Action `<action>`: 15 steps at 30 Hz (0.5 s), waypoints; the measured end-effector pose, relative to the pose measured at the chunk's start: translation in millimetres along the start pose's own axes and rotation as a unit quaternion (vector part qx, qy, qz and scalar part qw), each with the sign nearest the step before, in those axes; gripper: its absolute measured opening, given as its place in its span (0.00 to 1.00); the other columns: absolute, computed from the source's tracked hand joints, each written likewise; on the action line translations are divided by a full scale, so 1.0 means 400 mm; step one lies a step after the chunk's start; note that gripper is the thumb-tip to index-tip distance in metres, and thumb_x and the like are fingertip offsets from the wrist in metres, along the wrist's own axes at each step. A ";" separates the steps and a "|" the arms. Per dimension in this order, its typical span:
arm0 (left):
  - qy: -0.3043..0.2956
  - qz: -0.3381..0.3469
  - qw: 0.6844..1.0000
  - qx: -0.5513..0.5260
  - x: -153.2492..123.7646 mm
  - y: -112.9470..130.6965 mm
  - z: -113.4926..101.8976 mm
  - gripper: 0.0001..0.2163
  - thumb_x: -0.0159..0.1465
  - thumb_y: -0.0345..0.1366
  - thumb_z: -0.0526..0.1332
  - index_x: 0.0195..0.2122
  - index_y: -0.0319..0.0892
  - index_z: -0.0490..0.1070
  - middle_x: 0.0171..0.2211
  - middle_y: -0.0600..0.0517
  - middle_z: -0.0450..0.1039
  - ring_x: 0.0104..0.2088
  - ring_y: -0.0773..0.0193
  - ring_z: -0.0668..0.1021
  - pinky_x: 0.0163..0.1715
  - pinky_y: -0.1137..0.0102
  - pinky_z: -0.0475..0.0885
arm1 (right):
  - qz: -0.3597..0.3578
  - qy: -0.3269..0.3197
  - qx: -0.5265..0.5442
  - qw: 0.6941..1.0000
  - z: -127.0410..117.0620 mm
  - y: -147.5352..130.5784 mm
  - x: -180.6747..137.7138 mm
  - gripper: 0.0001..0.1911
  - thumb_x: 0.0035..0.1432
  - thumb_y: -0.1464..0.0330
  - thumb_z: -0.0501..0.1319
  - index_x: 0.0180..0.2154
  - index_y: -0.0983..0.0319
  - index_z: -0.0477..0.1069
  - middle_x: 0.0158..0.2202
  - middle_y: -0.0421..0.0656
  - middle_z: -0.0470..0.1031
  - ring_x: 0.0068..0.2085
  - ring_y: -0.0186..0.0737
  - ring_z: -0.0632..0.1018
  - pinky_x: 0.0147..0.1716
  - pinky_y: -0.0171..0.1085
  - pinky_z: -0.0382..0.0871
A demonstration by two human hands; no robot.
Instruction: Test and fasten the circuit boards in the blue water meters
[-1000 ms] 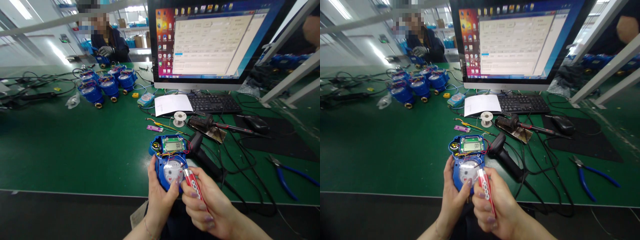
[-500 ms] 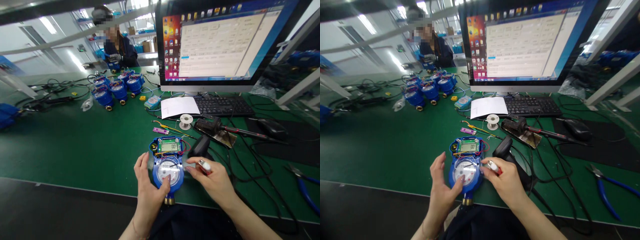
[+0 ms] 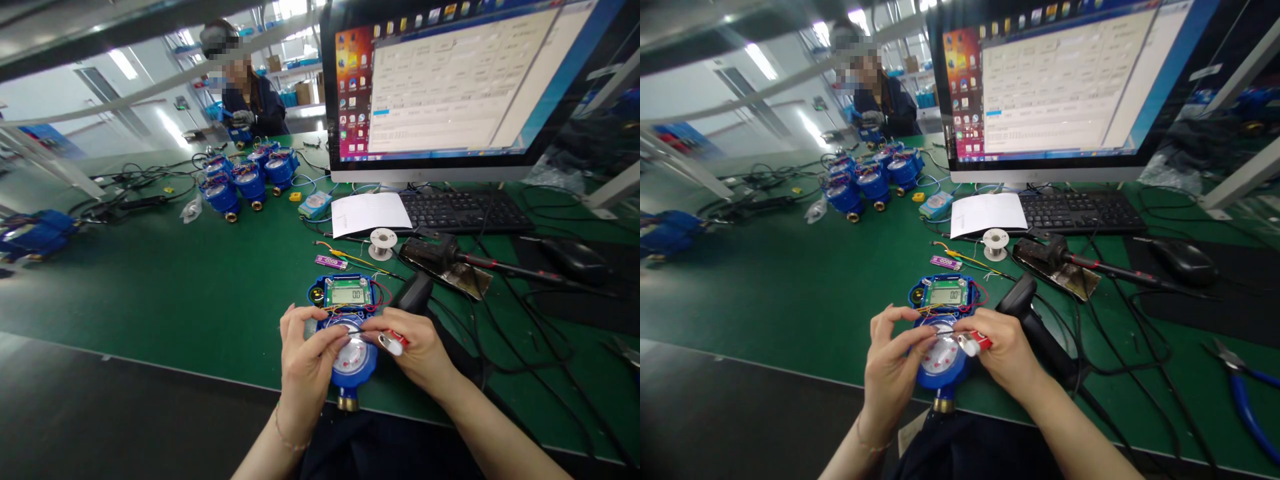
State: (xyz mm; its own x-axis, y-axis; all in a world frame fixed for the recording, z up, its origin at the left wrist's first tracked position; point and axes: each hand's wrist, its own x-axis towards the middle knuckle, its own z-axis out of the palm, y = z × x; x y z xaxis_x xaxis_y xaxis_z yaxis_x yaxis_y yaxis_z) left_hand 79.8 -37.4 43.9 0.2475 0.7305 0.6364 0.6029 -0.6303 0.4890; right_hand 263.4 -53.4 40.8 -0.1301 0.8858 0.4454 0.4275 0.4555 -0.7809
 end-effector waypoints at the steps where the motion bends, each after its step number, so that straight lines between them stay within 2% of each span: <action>1: -0.006 -0.001 1.000 -0.002 0.002 0.002 0.000 0.06 0.60 0.31 0.59 0.35 0.50 0.73 0.39 0.52 0.63 0.44 0.59 0.66 0.53 0.52 0.58 | -0.008 -0.004 -0.004 1.000 0.000 -0.001 0.002 0.07 0.57 0.68 0.58 0.32 0.63 0.74 0.23 0.40 0.69 0.24 0.30 0.70 0.24 0.30 0.61; 6: -0.028 0.013 1.000 -0.003 0.011 0.010 -0.004 0.05 0.61 0.30 0.57 0.34 0.47 0.71 0.38 0.52 0.63 0.42 0.61 0.67 0.54 0.54 0.56 | -0.065 0.010 -0.041 0.997 -0.001 -0.005 0.005 0.08 0.58 0.68 0.58 0.31 0.63 0.73 0.22 0.39 0.69 0.24 0.29 0.70 0.24 0.29 0.61; 9: -0.014 -0.014 1.000 -0.025 0.001 0.007 -0.003 0.05 0.63 0.32 0.55 0.39 0.46 0.68 0.41 0.49 0.64 0.44 0.60 0.67 0.53 0.57 0.60 | -0.066 0.061 -0.048 0.995 -0.015 -0.008 -0.018 0.09 0.58 0.66 0.57 0.39 0.62 0.72 0.22 0.38 0.70 0.23 0.29 0.71 0.23 0.28 0.62; 12: 0.072 -0.044 0.993 -0.087 -0.040 0.008 0.013 0.21 0.61 0.42 0.58 0.53 0.43 0.57 0.50 0.43 0.58 0.52 0.55 0.64 0.52 0.57 0.62 | 0.053 0.157 -0.107 0.980 -0.055 -0.006 -0.062 0.13 0.57 0.61 0.57 0.42 0.59 0.69 0.20 0.35 0.68 0.19 0.29 0.69 0.18 0.28 0.61; 14: 0.121 -0.002 0.987 -0.102 -0.080 0.014 0.032 0.30 0.58 0.47 0.60 0.57 0.41 0.51 0.53 0.41 0.53 0.56 0.52 0.61 0.56 0.54 0.60 | 0.171 0.217 -0.166 0.947 -0.098 0.006 -0.097 0.14 0.55 0.56 0.56 0.37 0.58 0.70 0.19 0.36 0.67 0.18 0.31 0.68 0.16 0.29 0.60; 15: 0.126 0.033 0.988 -0.089 -0.100 0.017 0.044 0.31 0.57 0.48 0.61 0.57 0.42 0.52 0.54 0.41 0.52 0.57 0.52 0.60 0.58 0.52 0.57 | 0.233 0.229 -0.193 0.925 -0.122 0.016 -0.113 0.16 0.54 0.53 0.56 0.36 0.57 0.69 0.18 0.36 0.66 0.17 0.32 0.67 0.16 0.31 0.60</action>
State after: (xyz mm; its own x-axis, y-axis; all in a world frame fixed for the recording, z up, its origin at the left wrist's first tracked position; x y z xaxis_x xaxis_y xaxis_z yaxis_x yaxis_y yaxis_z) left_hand 87.4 -66.2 11.4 0.0716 0.6122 0.7874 0.4439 -0.7265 0.5245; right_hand 315.6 -94.8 36.8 0.5035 0.8073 0.3077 0.6410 -0.1102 -0.7596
